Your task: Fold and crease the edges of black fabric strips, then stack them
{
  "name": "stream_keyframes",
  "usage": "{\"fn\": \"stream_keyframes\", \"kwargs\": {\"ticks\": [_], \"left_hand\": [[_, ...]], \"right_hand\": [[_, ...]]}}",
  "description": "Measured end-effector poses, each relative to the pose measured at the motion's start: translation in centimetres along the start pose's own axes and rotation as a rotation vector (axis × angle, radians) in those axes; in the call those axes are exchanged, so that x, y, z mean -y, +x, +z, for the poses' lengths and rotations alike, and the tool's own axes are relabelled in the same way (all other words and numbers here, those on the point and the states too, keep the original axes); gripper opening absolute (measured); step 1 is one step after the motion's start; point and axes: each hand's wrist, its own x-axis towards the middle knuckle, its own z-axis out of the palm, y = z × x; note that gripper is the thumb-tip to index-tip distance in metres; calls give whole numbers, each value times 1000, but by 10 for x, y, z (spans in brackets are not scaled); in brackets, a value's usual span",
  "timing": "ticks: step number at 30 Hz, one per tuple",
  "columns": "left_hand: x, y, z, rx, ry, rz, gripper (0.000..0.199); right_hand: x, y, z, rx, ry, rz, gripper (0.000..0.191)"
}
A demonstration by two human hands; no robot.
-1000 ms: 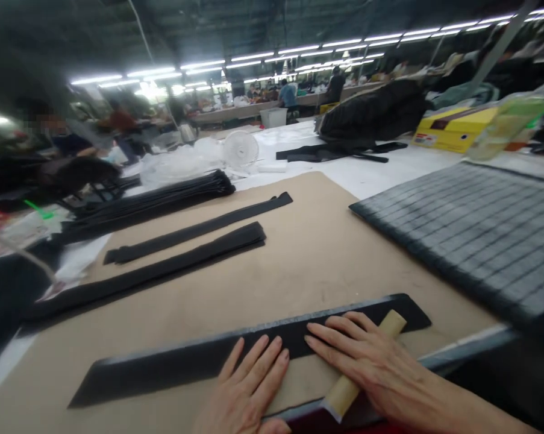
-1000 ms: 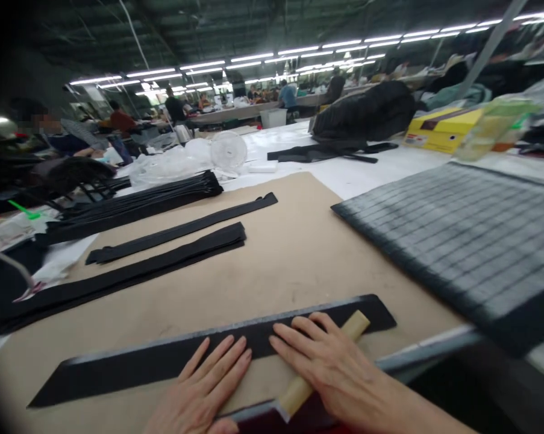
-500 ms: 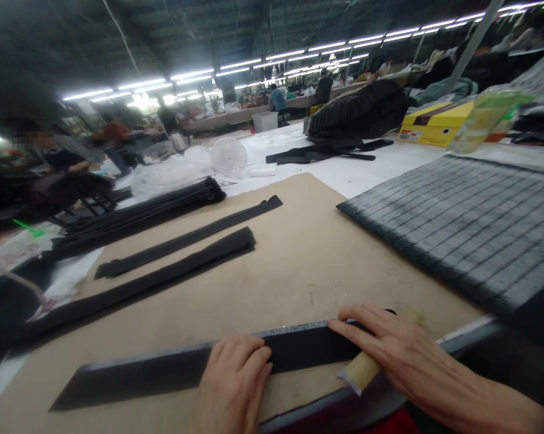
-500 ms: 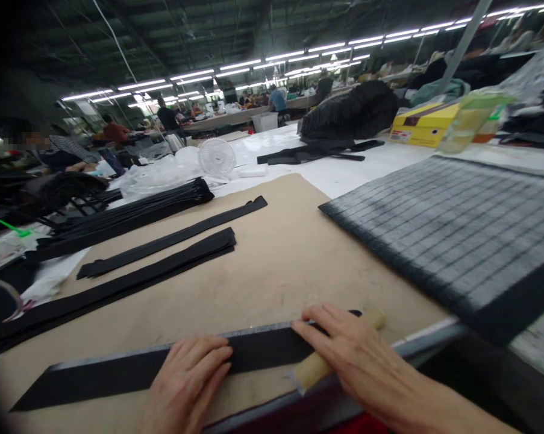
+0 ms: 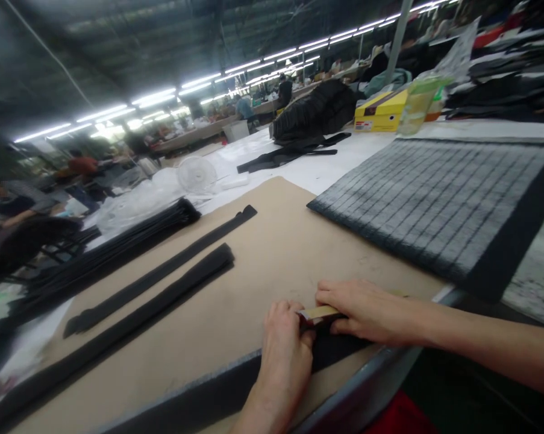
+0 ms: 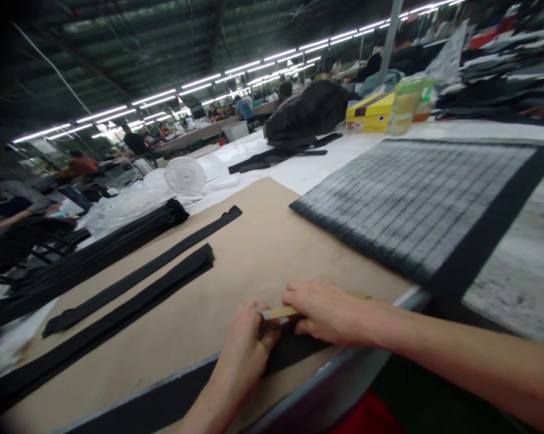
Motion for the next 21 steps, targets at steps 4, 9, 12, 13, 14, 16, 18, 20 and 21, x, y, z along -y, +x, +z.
{"fn": "stream_keyframes", "kwargs": {"ticks": [4, 9, 12, 13, 14, 16, 18, 20, 21], "left_hand": [[1, -1, 2, -27, -88, 64, 20], [6, -1, 8, -46, -101, 155, 20], [13, -1, 13, -118, -31, 236, 22], [14, -1, 13, -133, 6, 275, 23], [15, -2, 14, -140, 49, 319, 24], [17, -6, 17, -141, 140, 406, 25], [20, -11, 21, -167, 231, 496, 23], [24, -18, 28, -248, 315, 589, 24], [26, -21, 31, -288, 348, 625, 28]], "right_hand": [[-5, 5, -2, 29, 69, -1, 15], [-18, 6, 6, -13, 133, -59, 8], [-22, 4, 10, -58, 146, -91, 1], [-23, 2, 11, -74, 152, -107, 3], [-24, 0, 12, -89, 156, -128, 6], [-26, -5, 15, -113, 155, -188, 14], [-28, -11, 19, -140, 134, -280, 25], [-29, -17, 23, -162, 80, -357, 37], [-29, -20, 25, -168, 44, -378, 41]]}}
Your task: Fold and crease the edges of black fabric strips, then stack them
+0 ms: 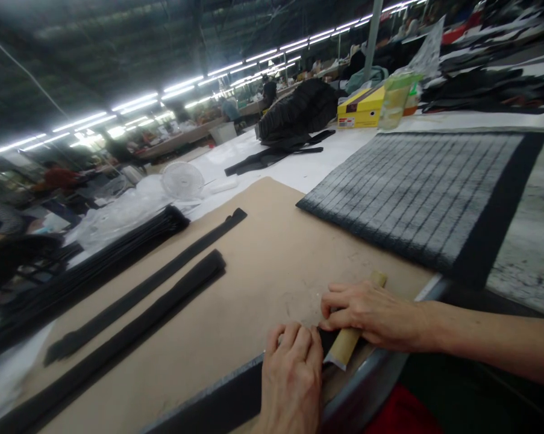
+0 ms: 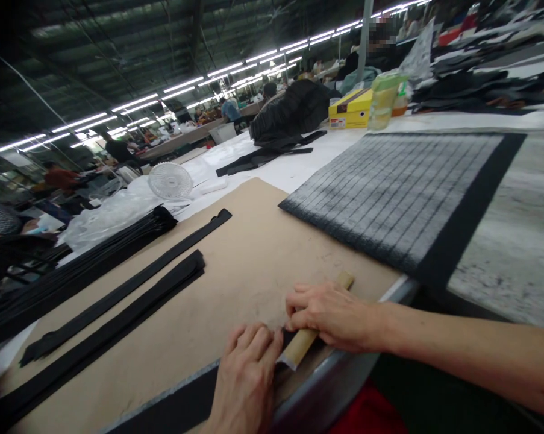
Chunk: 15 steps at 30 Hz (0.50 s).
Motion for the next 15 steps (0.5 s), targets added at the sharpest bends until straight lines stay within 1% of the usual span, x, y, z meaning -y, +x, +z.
{"fn": "stream_keyframes", "kwargs": {"ticks": [2, 4, 7, 9, 12, 15], "left_hand": [[-2, -6, 2, -41, 37, 32, 36], [-3, -6, -1, -18, 1, 0, 38], [-5, 7, -10, 27, -91, -159, 22], [-8, 20, -13, 68, -149, -268, 21], [-12, 39, -12, 141, -287, -358, 33], [-16, 48, -8, 203, -422, -394, 35]], "right_hand": [[1, -4, 2, -3, -62, -20, 43], [1, -6, 2, -10, -84, -18, 44], [-1, -6, 0, -12, -39, 15, 50], [-3, -4, -4, -16, 8, 61, 51], [-8, -2, -9, -23, 88, 124, 40], [-14, 0, -15, 0, 148, 148, 27]]}}
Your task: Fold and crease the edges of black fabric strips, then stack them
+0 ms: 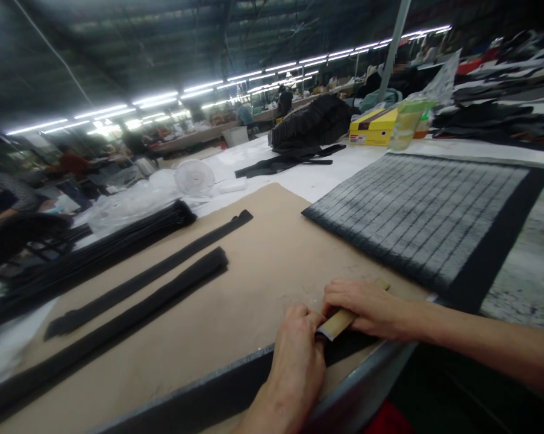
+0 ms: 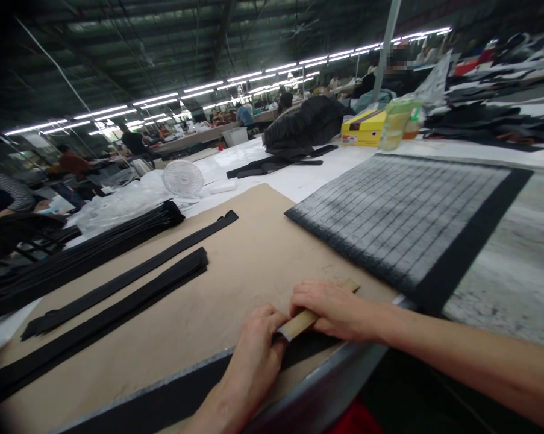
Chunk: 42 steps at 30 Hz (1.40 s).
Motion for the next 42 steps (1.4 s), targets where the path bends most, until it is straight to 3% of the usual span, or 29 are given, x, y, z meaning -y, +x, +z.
{"fn": "stream_keyframes", "kwargs": {"ticks": [5, 9, 15, 18, 24, 28, 31, 37, 42], "left_hand": [[-3, 1, 0, 12, -66, -39, 29], [-1, -4, 5, 15, 14, -5, 28], [7, -22, 32, -143, 408, 324, 24], [8, -28, 39, -221, 484, 391, 30], [5, -22, 30, -107, 346, 203, 33], [2, -17, 25, -68, 255, 142, 33], [1, -15, 24, -48, 241, 149, 34], [-1, -12, 20, -12, 296, 171, 32], [-4, -15, 28, -91, 430, 261, 24]], "right_hand": [[-4, 1, -8, 54, -1, 43, 19], [-7, -4, -8, 54, -8, 17, 26], [-4, -15, -6, 48, -82, -97, 45], [0, -19, -6, 59, -131, -97, 52], [-6, -17, -13, 41, 20, 87, 53], [-15, -8, -19, 131, 88, 154, 19], [-19, -4, -18, 144, 84, 157, 4], [-13, -6, -22, 115, 34, 118, 9], [-1, -15, -21, 138, -162, -16, 33]]}}
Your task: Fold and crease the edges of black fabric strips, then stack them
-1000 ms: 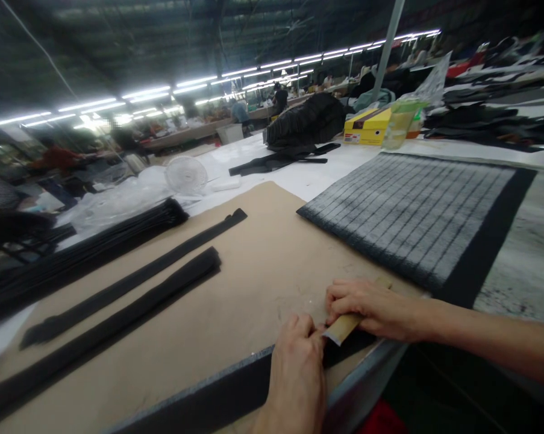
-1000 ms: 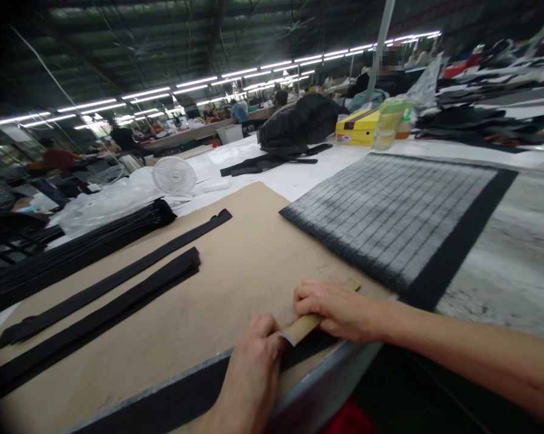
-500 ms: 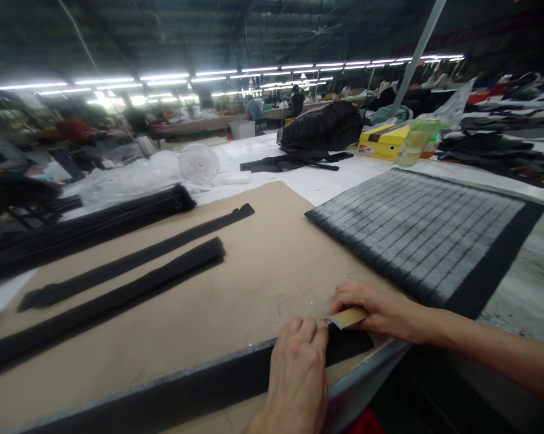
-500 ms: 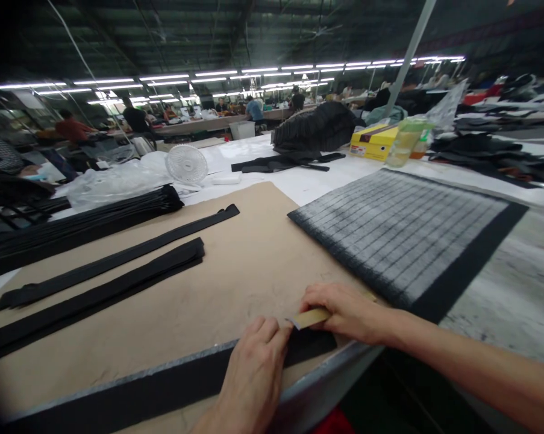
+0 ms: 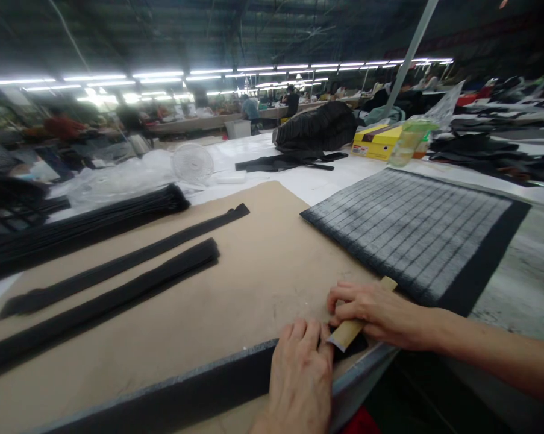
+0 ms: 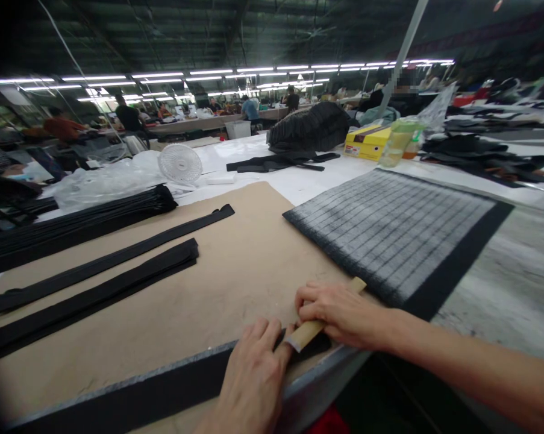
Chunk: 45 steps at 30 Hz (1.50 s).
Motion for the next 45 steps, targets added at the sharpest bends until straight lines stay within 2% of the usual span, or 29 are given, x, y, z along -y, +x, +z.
{"fn": "stream_keyframes", "kwargs": {"ticks": [4, 8, 11, 14, 17, 20, 23, 25, 27, 32, 35, 38, 41, 45], "left_hand": [[-7, -4, 17, -155, 73, 46, 23], [-12, -7, 28, -289, 214, 80, 27], [-14, -8, 34, -395, 282, 80, 32], [-18, -10, 39, -481, 305, 38, 33], [-20, -14, 43, -548, 309, 10, 33], [-22, -16, 44, -586, 302, -1, 36], [-23, -14, 42, -575, 271, -36, 36], [-23, -10, 38, -519, 216, -70, 33], [-23, -6, 31, -430, 126, -111, 34], [-19, 3, 5, -149, -141, -189, 26], [-18, 4, -1, -53, -188, -204, 27], [-19, 4, 4, -64, -116, -173, 30], [-21, 4, 15, -156, 53, -96, 30], [-23, 4, 31, -265, 209, -27, 27]], "right_hand": [[0, -6, -5, 21, -115, 4, 41], [-13, -6, -28, 39, -121, 169, 43], [-13, 2, -42, 48, -151, 279, 45], [-1, 12, -41, 113, -62, 213, 49], [10, 21, -32, 126, -3, 135, 42], [8, 23, -27, 114, -30, 119, 35], [-2, 18, -28, 76, -8, 145, 32], [-9, 13, -28, 65, 12, 169, 34], [-13, 8, -26, 75, 19, 180, 33], [-15, 5, -12, 80, 38, 184, 10], [-15, 6, -8, 72, 66, 178, 7], [-16, 5, -7, 77, 90, 170, 10], [-17, 4, -9, 67, 85, 174, 14], [-17, 5, -14, 78, 130, 163, 33]]}}
